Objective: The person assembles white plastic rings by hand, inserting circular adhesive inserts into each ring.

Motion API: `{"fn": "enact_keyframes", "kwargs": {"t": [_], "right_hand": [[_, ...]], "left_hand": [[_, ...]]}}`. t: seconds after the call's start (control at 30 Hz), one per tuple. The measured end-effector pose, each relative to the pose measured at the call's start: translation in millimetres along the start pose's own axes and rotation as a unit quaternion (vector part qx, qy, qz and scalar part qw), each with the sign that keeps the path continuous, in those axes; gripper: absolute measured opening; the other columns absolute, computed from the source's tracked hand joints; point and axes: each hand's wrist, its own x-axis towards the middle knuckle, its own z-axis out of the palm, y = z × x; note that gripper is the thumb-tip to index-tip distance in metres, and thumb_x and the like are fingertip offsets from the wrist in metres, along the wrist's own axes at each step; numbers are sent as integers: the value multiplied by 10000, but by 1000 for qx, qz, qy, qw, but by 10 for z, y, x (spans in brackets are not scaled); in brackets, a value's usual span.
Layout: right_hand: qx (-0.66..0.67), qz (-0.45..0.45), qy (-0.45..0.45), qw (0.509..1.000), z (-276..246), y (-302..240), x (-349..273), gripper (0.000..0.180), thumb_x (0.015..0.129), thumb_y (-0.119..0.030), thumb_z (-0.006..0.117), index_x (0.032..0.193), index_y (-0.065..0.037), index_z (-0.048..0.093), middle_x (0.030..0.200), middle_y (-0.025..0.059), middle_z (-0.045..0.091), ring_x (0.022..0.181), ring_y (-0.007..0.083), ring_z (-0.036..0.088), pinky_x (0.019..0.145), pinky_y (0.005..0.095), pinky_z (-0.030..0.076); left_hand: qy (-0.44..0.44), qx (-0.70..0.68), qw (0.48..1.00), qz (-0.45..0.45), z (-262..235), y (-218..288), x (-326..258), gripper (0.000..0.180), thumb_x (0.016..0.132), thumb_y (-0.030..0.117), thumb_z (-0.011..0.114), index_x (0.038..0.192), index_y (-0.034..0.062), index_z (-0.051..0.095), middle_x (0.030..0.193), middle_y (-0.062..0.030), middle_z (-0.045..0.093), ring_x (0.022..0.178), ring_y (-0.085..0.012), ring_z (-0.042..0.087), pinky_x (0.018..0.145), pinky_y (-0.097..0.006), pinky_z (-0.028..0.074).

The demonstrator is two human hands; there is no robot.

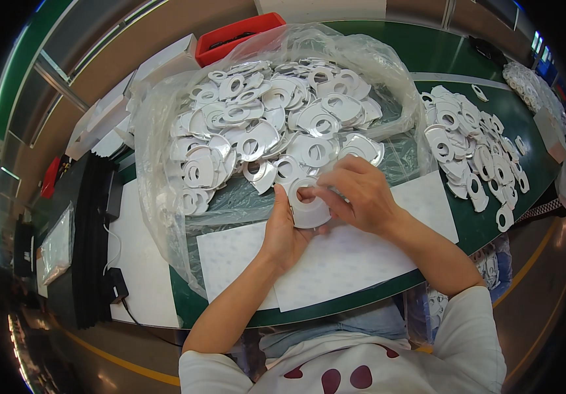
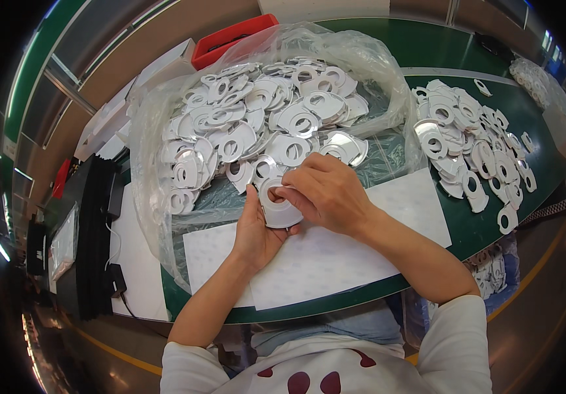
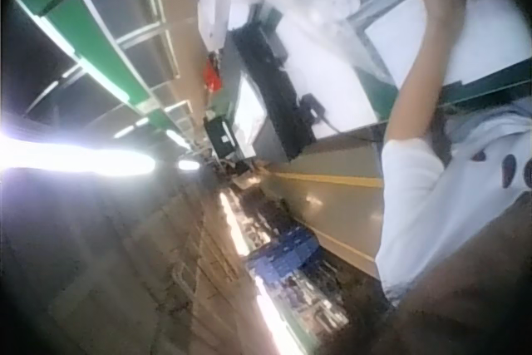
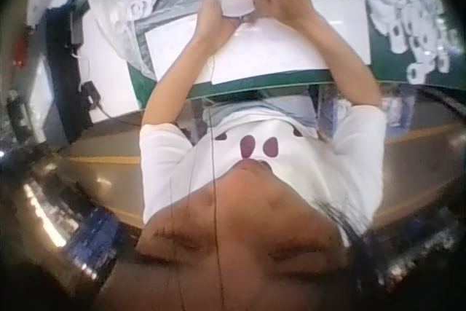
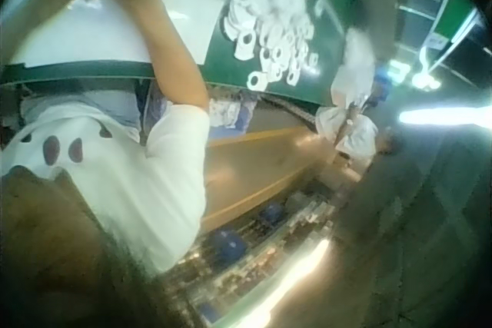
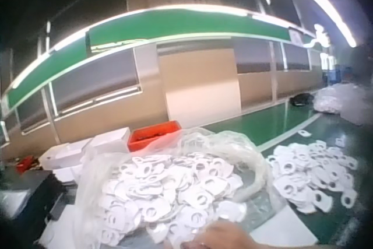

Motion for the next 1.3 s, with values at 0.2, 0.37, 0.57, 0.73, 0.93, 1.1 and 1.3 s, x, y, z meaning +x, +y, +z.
{"fn": "enact_keyframes", "kwargs": {"t": [0.2,0.37,0.57,0.73,0.93,1.1,1.3], "right_hand": [[170,292,-11,941,32,-30,17,128,782,-79,681,864,14,653,769,60,651,652,156,606,577,271,472],[329,438,-77,833,-40,-44,44,147,805,-126,663,817,20,655,687,54,668,567,72,605,513,230,467],[172,415,-84,889,-48,-154,58,205,761,-166,725,718,-4,607,628,27,618,567,94,575,496,262,436],[-75,243,-164,953,-105,-259,117,254,688,-206,787,755,-47,601,692,70,609,637,171,583,579,290,459],[222,342,-220,886,-425,-4,128,194,757,-150,734,827,-10,620,753,69,640,711,144,608,638,305,472],[344,401,124,840,-789,431,128,93,863,-136,641,933,-75,632,821,-23,613,707,42,550,587,164,437],[529,264,473,653,-1137,792,-6,177,938,-176,580,1028,-25,604,864,14,618,743,75,543,640,185,454]], "left_hand": [[16,38,999,-11,32,9,-18,687,961,603,85,1163,98,504,1053,-85,592,919,-222,604,673,-311,450],[3,113,994,-9,96,0,-32,766,921,670,53,1117,89,511,972,-102,595,821,-201,602,585,-293,425],[-42,190,981,6,127,-36,-50,851,863,749,44,1117,79,504,932,-100,598,738,-188,615,497,-256,404],[-22,204,979,-5,102,13,-93,877,840,775,51,1125,72,490,905,-103,603,733,-189,630,462,-254,396],[-34,169,985,-28,152,110,-121,841,880,731,110,1166,45,503,940,-102,615,841,-192,637,548,-251,450],[104,406,877,235,-201,415,16,472,943,436,477,1133,16,580,900,-64,621,805,-169,601,648,-282,471],[284,698,621,214,-425,591,48,447,832,380,679,1049,-7,624,720,-60,588,629,-184,552,598,-326,443]]}}
